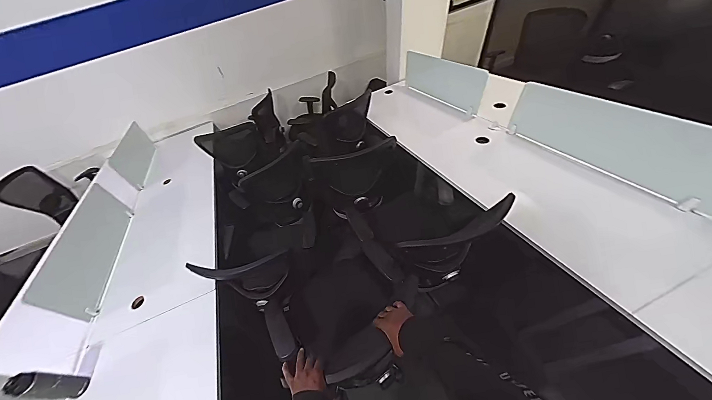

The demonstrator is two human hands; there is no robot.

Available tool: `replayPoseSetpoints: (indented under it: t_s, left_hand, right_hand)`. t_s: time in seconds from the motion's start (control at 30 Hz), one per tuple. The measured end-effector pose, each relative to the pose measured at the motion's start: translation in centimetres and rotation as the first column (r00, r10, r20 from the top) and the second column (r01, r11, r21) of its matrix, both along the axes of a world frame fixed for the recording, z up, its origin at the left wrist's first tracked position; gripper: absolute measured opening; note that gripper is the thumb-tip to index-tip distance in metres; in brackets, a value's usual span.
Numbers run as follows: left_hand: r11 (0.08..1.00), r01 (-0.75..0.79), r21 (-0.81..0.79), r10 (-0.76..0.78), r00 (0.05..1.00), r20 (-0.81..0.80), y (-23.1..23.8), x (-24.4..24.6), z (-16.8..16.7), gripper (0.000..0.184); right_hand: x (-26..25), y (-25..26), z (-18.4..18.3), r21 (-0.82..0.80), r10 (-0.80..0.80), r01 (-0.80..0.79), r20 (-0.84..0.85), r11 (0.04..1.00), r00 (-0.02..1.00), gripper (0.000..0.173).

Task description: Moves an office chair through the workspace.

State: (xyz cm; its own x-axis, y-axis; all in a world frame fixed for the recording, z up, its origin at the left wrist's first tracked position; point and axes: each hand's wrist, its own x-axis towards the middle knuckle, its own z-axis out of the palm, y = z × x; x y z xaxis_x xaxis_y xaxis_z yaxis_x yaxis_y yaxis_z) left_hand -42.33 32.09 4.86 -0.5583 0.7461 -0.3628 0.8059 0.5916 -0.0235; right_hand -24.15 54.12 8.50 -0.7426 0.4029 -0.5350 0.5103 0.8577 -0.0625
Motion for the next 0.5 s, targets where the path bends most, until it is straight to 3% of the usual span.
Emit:
replayPoseSetpoints:
  t_s: [0.1, 0.23, 0.33, 0.4, 0.5]
  left_hand:
    - [0.978, 0.093, 0.186, -0.083, 0.995, -0.063, -1.8, 0.0, -0.9, 0.056]
    - [0.968, 0.115, 0.221, -0.092, 0.989, -0.113, -1.7, 0.3, -1.1, 0.056]
    - [0.952, 0.114, 0.285, -0.080, 0.988, -0.130, -2.1, 0.5, -1.2, 0.060]
    - [0.954, 0.114, 0.276, -0.080, 0.988, -0.131, -2.0, 0.4, -1.1, 0.061]
    - [0.990, 0.089, 0.110, -0.079, 0.993, -0.094, -1.6, 0.6, 0.2, 0.058]
  right_hand:
    - [1.0, -0.2, -0.1, -0.025, 0.059, -0.061, -0.084, 0.998, 0.995, 0.082]
    - [3.7, 1.0, -1.8, 0.018, 0.249, -0.260, -0.367, 0.965, 0.897, 0.061]
    - [3.8, 1.1, -1.6, -0.004, 0.285, -0.307, -0.356, 0.952, 0.890, 0.054]
    - [3.7, 1.2, -1.4, -0.008, 0.285, -0.308, -0.354, 0.951, 0.891, 0.051]
    - [3.8, 1.0, -2.1, 0.016, 0.279, -0.296, -0.386, 0.955, 0.879, 0.050]
